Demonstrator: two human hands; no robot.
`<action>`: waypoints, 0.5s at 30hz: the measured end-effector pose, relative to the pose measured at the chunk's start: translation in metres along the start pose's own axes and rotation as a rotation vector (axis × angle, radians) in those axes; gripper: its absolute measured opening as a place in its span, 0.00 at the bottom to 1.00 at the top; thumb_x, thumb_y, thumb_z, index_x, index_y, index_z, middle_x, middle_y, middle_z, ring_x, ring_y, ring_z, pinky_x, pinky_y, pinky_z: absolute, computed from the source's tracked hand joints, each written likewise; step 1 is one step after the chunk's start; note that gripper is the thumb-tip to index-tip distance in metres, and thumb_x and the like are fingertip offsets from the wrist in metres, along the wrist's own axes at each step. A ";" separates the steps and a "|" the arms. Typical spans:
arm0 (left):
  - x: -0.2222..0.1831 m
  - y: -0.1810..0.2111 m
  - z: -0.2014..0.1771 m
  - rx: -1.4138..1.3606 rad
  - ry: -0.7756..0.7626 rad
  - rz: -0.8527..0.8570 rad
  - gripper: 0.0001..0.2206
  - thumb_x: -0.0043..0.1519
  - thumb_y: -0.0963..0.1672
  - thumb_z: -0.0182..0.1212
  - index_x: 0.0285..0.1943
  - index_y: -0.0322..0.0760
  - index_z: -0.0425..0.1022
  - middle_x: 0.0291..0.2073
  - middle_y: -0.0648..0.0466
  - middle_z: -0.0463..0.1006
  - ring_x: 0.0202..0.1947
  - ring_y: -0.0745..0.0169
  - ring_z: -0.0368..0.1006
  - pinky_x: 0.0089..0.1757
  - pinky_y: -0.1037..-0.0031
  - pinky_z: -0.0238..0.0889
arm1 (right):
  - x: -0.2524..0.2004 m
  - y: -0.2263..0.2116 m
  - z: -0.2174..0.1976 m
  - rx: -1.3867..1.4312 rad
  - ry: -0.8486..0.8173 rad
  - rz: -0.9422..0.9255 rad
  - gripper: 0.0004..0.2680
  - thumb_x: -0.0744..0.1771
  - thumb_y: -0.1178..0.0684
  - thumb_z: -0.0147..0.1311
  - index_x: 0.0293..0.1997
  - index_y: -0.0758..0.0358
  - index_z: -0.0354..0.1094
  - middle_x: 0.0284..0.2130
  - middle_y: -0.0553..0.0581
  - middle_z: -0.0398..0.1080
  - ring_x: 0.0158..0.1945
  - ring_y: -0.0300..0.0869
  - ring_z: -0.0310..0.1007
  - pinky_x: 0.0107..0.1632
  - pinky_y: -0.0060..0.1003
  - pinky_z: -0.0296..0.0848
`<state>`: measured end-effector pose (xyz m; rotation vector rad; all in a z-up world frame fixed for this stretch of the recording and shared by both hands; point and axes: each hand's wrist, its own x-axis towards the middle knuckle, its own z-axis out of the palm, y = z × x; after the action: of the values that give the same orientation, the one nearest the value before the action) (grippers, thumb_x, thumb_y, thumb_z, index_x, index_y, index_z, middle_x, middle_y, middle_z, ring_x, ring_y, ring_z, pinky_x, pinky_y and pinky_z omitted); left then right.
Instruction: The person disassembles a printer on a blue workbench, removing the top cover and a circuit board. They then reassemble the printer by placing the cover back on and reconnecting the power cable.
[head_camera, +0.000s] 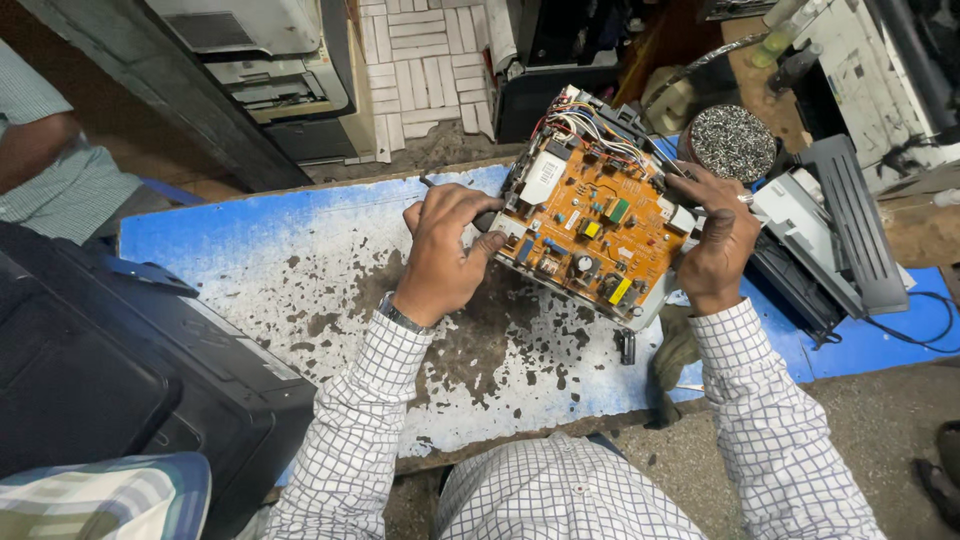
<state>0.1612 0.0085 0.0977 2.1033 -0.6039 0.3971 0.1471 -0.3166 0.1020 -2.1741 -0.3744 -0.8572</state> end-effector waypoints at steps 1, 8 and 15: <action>0.000 0.000 0.000 -0.005 -0.003 -0.008 0.16 0.62 0.47 0.67 0.55 0.37 0.77 0.52 0.53 0.78 0.59 0.54 0.66 0.57 0.62 0.46 | 0.000 0.000 0.000 -0.005 0.000 -0.012 0.31 0.76 0.31 0.23 0.52 0.69 0.76 0.52 0.68 0.76 0.58 0.57 0.75 0.67 0.47 0.65; -0.001 -0.004 0.001 0.019 -0.013 0.017 0.17 0.62 0.47 0.68 0.57 0.37 0.76 0.52 0.52 0.77 0.59 0.52 0.65 0.57 0.61 0.48 | 0.001 0.001 0.003 0.044 -0.005 0.002 0.31 0.76 0.31 0.23 0.53 0.69 0.76 0.54 0.68 0.76 0.60 0.57 0.74 0.68 0.47 0.65; 0.008 -0.003 -0.022 0.115 -0.219 0.041 0.26 0.52 0.48 0.73 0.59 0.37 0.73 0.51 0.49 0.75 0.60 0.48 0.64 0.57 0.50 0.46 | -0.005 0.015 0.009 0.165 -0.015 -0.050 0.23 0.78 0.40 0.30 0.51 0.67 0.76 0.52 0.64 0.75 0.61 0.54 0.73 0.70 0.44 0.65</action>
<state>0.1683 0.0257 0.1119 2.2650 -0.7688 0.2295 0.1551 -0.3198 0.0858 -2.0273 -0.4911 -0.8090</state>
